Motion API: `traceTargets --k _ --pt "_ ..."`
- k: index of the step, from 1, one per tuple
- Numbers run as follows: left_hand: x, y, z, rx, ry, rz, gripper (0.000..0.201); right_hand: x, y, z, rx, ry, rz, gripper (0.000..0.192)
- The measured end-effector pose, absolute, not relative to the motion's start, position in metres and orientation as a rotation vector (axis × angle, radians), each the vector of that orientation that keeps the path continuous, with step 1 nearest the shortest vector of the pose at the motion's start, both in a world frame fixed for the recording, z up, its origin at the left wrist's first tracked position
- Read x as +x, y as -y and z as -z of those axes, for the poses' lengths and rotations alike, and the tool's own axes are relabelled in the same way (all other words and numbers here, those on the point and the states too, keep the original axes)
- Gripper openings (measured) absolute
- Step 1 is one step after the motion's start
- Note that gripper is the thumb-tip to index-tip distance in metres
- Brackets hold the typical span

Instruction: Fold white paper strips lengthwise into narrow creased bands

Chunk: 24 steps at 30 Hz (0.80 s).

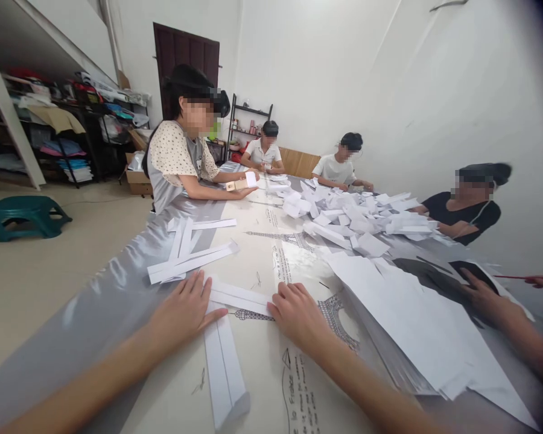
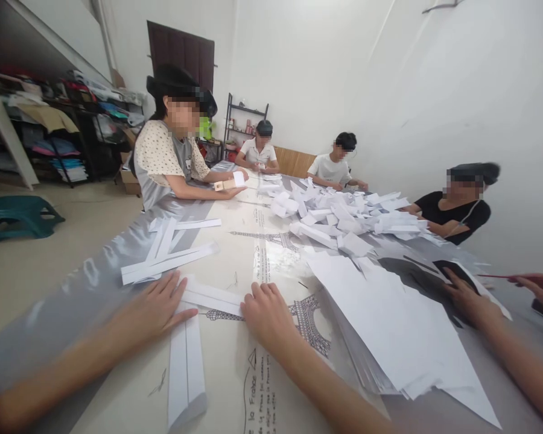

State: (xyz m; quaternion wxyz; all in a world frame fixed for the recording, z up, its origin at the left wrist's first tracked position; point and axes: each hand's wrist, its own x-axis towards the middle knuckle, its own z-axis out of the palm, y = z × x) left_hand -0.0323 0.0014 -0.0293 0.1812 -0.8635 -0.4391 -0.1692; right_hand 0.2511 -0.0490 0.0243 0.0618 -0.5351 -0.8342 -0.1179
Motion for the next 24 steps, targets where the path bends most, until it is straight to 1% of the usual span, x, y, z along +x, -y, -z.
traceTargets --k 4,7,9,13,18,20,22,24 --pt "-0.03 -0.001 0.012 -2.515 1.081 0.458 0.048 0.249 0.035 -0.008 -1.619 2.478 0.418 0.02" --pt "-0.03 -0.003 0.004 -2.575 1.063 0.489 0.037 0.252 0.031 -0.004 -1.607 2.5 0.435 0.018" --pt "-0.032 -0.006 0.002 -2.608 1.123 0.573 0.031 0.251 0.03 -0.004 -1.602 2.512 0.438 0.015" --pt "-0.036 -0.013 0.003 -2.775 1.215 0.714 0.029 0.248 0.032 -0.003 -1.632 2.465 0.398 0.011" --pt "-0.038 -0.015 0.003 -2.854 1.302 0.766 0.025 0.255 0.036 -0.007 -1.583 2.337 0.095 0.01" --pt "-0.036 -0.014 0.001 -2.85 1.302 0.807 0.024 0.258 0.037 -0.01 -1.526 2.332 0.029 0.01" --pt "-0.034 -0.012 -0.004 -2.874 1.276 0.825 0.025 0.259 0.037 -0.011 -1.457 2.349 -0.002 0.014" --pt "-0.03 -0.008 -0.012 -2.933 1.259 0.823 0.028 0.259 0.038 -0.012 -1.403 2.375 -0.007 0.022"
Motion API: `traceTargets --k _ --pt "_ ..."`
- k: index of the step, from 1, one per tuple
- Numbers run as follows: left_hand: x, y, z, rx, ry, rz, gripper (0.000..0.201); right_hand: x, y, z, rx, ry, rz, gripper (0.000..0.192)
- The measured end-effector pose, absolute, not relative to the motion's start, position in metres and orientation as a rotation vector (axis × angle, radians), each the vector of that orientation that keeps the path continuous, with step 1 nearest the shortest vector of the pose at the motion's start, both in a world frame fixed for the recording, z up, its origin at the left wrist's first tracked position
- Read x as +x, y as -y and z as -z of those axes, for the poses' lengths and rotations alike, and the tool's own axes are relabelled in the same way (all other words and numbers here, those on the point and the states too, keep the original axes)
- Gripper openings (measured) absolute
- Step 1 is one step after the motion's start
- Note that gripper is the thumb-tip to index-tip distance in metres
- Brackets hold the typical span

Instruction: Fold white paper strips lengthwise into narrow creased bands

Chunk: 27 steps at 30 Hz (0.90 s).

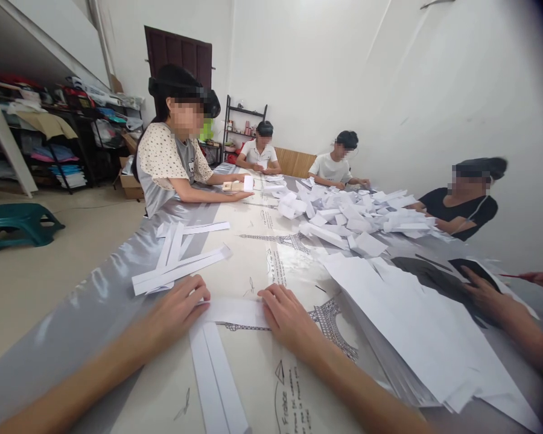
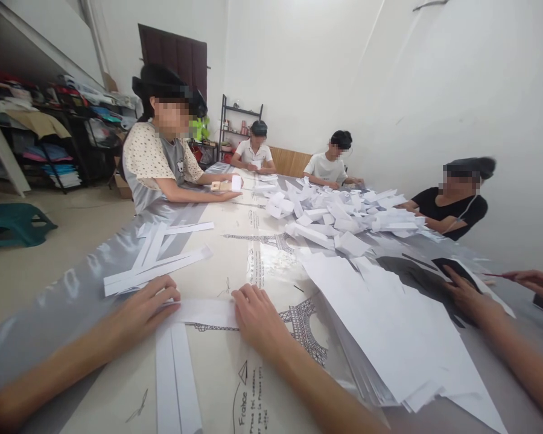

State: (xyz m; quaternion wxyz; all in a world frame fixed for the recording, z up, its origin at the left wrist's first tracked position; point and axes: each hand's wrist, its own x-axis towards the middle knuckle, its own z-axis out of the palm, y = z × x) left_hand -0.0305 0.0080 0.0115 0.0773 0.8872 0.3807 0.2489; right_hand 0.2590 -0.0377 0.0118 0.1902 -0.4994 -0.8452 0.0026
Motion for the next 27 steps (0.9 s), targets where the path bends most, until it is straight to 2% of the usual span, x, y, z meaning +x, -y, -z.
traceTargets --k 3,15,27 --pt "-0.027 0.001 -0.023 2.535 -1.125 -0.607 0.031 0.257 0.039 -0.01 -1.406 2.416 0.02 0.031" --pt "-0.03 0.0 -0.034 2.33 -1.045 -0.358 0.047 0.267 0.037 -0.016 -1.508 2.378 0.087 0.034" --pt "-0.03 0.0 -0.049 2.136 -0.902 -0.339 0.042 0.274 0.034 -0.023 -1.566 2.361 0.047 0.039"
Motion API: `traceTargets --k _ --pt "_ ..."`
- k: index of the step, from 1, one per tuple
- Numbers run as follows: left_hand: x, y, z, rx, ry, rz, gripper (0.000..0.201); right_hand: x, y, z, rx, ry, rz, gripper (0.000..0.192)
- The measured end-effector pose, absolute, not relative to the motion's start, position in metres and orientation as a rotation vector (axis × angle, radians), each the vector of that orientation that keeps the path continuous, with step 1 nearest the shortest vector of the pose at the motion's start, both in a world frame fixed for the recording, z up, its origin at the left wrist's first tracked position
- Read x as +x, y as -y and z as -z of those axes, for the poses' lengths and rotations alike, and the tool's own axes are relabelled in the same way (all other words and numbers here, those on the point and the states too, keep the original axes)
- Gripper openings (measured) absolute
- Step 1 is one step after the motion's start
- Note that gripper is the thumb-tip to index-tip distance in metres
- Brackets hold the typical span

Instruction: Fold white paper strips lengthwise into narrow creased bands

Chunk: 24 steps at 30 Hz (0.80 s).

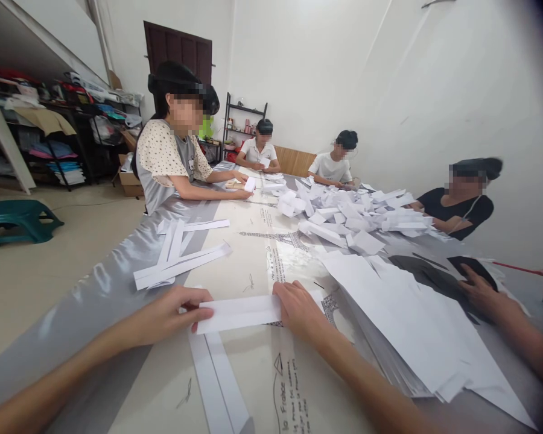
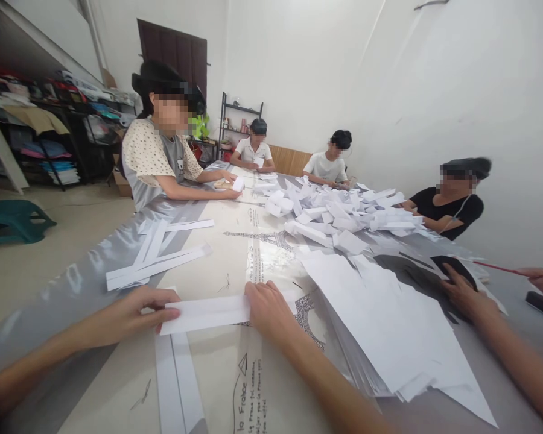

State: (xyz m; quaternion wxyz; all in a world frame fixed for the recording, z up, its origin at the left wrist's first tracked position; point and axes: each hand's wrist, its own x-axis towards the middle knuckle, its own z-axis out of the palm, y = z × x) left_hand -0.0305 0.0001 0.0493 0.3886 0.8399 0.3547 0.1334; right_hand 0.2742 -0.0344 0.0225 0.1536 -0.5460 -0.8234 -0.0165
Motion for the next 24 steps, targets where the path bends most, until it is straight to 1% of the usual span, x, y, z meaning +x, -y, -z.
traceTargets --k 4,8,12,16,18,20,22,24 --pt "-0.031 -0.002 -0.054 2.11 -0.91 -0.394 0.044 0.276 0.035 -0.026 -1.566 2.356 0.031 0.038" --pt "-0.031 0.001 -0.055 2.076 -0.886 -0.359 0.044 0.272 0.037 -0.023 -1.56 2.344 0.037 0.035" --pt "-0.028 0.005 -0.049 2.113 -0.869 -0.357 0.04 0.258 0.045 -0.017 -1.519 2.359 0.043 0.032" --pt "-0.027 0.005 -0.045 2.136 -0.897 -0.328 0.041 0.251 0.053 -0.022 -1.445 2.386 -0.024 0.03" --pt "-0.03 0.0 -0.045 2.124 -0.903 -0.372 0.041 0.256 0.055 -0.03 -1.392 2.354 -0.204 0.026" --pt "-0.036 -0.007 -0.046 2.095 -0.94 -0.448 0.039 0.267 0.054 -0.038 -1.398 2.298 -0.454 0.018" --pt "-0.044 -0.015 -0.046 2.081 -0.994 -0.518 0.036 0.28 0.05 -0.043 -1.406 2.208 -0.69 0.017" --pt "-0.052 -0.022 -0.044 2.089 -0.993 -0.547 0.034 0.29 0.045 -0.044 -1.346 2.129 -0.939 0.023"
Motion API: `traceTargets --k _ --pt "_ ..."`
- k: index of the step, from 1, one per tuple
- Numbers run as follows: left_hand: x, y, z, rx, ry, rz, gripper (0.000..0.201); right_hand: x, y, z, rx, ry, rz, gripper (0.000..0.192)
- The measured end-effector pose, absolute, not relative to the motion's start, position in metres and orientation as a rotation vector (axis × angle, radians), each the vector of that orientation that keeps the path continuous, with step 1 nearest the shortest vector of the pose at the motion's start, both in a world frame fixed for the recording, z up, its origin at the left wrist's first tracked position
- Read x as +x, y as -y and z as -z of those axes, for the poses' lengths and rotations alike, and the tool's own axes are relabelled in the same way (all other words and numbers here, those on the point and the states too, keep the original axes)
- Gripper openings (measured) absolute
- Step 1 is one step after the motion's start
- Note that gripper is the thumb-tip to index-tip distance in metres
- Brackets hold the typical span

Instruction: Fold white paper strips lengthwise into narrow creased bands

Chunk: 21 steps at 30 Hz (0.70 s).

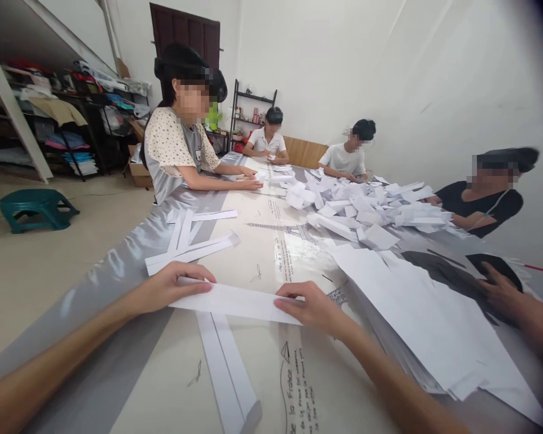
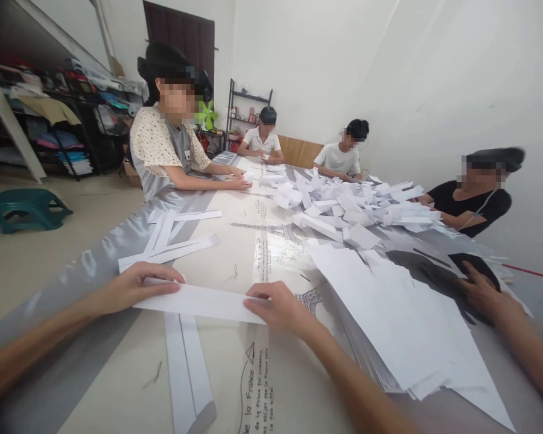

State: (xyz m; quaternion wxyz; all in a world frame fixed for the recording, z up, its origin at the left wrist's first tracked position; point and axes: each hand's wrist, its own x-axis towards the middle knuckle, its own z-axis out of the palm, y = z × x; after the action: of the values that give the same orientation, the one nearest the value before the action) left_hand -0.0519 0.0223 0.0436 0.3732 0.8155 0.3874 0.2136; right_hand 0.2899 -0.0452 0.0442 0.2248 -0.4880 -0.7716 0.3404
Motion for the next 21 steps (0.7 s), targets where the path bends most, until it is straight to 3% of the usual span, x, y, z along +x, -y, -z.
traceTargets --k 5,10,14,18,21 --pt "-0.057 -0.024 -0.038 2.297 -0.894 -0.481 0.031 0.293 0.041 -0.036 -1.331 1.939 -1.238 0.022" --pt "-0.038 -0.001 -0.042 2.833 -0.663 -0.393 0.034 0.28 0.048 -0.028 -1.281 1.988 -1.13 0.017" --pt "-0.027 0.009 -0.042 3.164 -0.635 -0.585 0.032 0.277 0.049 -0.025 -1.098 2.099 -0.777 0.013" --pt "-0.028 0.008 -0.043 3.205 -0.584 -1.012 0.023 0.277 0.047 -0.025 -0.809 2.138 -0.113 0.023" --pt "-0.029 0.008 -0.043 3.23 -0.527 -1.137 0.024 0.276 0.045 -0.024 -0.702 2.177 0.245 0.025"
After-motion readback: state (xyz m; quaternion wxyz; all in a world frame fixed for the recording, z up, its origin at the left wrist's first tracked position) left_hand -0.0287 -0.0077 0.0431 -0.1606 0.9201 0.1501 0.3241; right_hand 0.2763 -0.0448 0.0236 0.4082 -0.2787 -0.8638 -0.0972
